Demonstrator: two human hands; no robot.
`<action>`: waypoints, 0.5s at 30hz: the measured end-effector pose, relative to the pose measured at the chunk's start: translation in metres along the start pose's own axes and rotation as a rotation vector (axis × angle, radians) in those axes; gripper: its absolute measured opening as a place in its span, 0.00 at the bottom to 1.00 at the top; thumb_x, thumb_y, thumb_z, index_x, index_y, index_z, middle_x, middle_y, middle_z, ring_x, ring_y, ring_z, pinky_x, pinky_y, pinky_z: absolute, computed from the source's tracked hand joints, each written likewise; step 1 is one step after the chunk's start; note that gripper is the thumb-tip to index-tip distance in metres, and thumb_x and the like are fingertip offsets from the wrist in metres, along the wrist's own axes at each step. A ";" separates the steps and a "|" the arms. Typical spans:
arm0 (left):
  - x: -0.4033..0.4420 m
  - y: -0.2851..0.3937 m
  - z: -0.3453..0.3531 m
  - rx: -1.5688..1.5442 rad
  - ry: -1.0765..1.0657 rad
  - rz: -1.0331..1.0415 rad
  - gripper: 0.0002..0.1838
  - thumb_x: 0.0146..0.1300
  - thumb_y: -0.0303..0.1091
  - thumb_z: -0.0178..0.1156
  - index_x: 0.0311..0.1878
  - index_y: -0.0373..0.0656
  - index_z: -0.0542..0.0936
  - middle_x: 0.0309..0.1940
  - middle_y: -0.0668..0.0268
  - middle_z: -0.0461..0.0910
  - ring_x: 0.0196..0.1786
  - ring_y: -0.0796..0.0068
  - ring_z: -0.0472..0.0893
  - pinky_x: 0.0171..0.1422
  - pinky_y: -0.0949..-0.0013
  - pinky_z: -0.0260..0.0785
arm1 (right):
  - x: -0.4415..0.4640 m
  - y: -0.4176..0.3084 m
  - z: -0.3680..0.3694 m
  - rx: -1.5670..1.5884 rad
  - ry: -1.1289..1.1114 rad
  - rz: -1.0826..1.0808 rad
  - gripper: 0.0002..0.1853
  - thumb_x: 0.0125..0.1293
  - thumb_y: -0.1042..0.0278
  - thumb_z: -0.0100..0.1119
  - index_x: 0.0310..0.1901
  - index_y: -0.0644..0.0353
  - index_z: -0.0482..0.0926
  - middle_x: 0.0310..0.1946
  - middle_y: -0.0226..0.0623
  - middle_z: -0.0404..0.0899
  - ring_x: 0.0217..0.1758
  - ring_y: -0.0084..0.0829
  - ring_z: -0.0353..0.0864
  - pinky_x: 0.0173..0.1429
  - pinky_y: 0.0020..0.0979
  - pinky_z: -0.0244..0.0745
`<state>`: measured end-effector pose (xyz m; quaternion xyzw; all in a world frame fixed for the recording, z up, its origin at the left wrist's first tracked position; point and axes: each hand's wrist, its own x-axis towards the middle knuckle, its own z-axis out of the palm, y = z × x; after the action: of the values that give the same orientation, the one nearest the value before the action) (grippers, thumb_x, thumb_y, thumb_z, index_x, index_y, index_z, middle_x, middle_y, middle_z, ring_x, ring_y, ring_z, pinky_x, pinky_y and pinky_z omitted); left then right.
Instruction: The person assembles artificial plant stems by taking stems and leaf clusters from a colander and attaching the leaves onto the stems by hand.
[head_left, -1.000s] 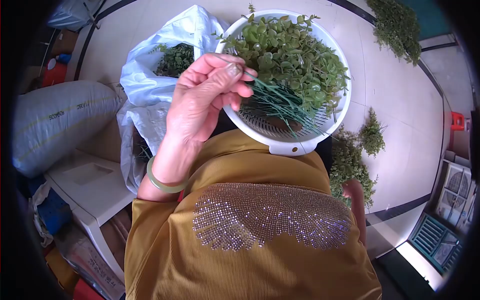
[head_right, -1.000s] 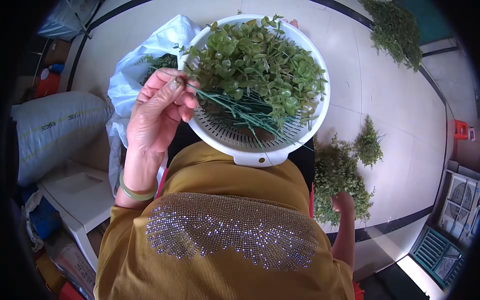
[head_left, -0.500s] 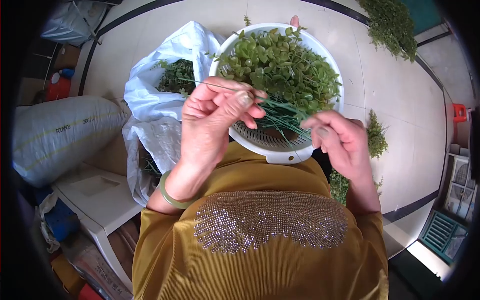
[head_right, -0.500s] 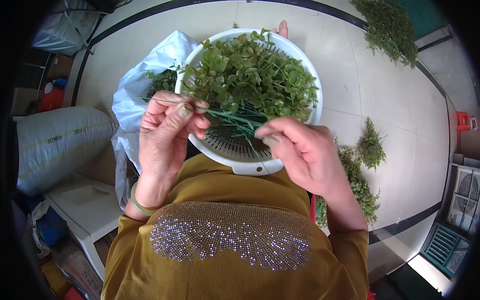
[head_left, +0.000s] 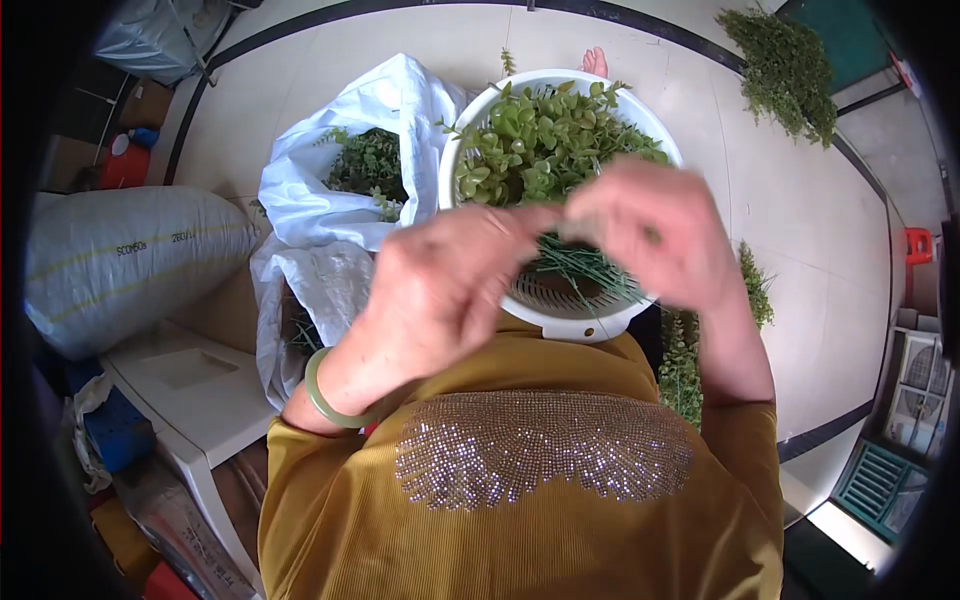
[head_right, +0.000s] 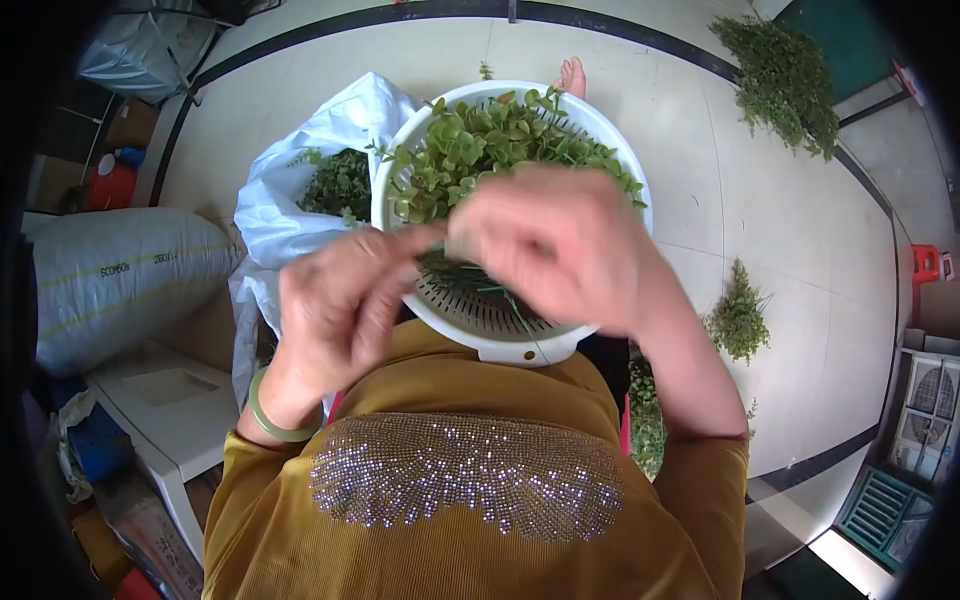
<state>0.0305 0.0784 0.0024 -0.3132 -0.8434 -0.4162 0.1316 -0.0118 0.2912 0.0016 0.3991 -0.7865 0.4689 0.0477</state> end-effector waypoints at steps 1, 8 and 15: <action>0.002 -0.001 -0.004 0.039 -0.002 -0.070 0.12 0.54 0.20 0.57 0.43 0.36 0.79 0.30 0.59 0.81 0.28 0.64 0.81 0.33 0.69 0.74 | 0.012 0.008 -0.002 0.046 0.052 0.056 0.08 0.58 0.74 0.55 0.40 0.61 0.78 0.28 0.32 0.78 0.26 0.24 0.75 0.30 0.23 0.68; 0.000 -0.034 -0.002 -0.625 0.291 -0.421 0.08 0.61 0.25 0.58 0.43 0.33 0.78 0.26 0.72 0.78 0.26 0.90 0.71 0.30 0.84 0.64 | 0.021 0.043 0.011 -0.730 0.107 -0.083 0.09 0.53 0.70 0.63 0.37 0.55 0.78 0.30 0.34 0.79 0.38 0.32 0.75 0.43 0.33 0.68; 0.014 -0.037 0.008 -0.796 0.159 -0.438 0.15 0.61 0.29 0.60 0.50 0.35 0.77 0.20 0.75 0.75 0.25 0.90 0.71 0.31 0.84 0.63 | -0.028 -0.001 -0.007 -0.472 0.214 0.054 0.12 0.43 0.80 0.58 0.32 0.55 0.80 0.21 0.27 0.75 0.27 0.29 0.71 0.37 0.29 0.64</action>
<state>-0.0034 0.0739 -0.0190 -0.1210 -0.6515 -0.7485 -0.0257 0.0063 0.3128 -0.0061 0.3039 -0.8749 0.3131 0.2101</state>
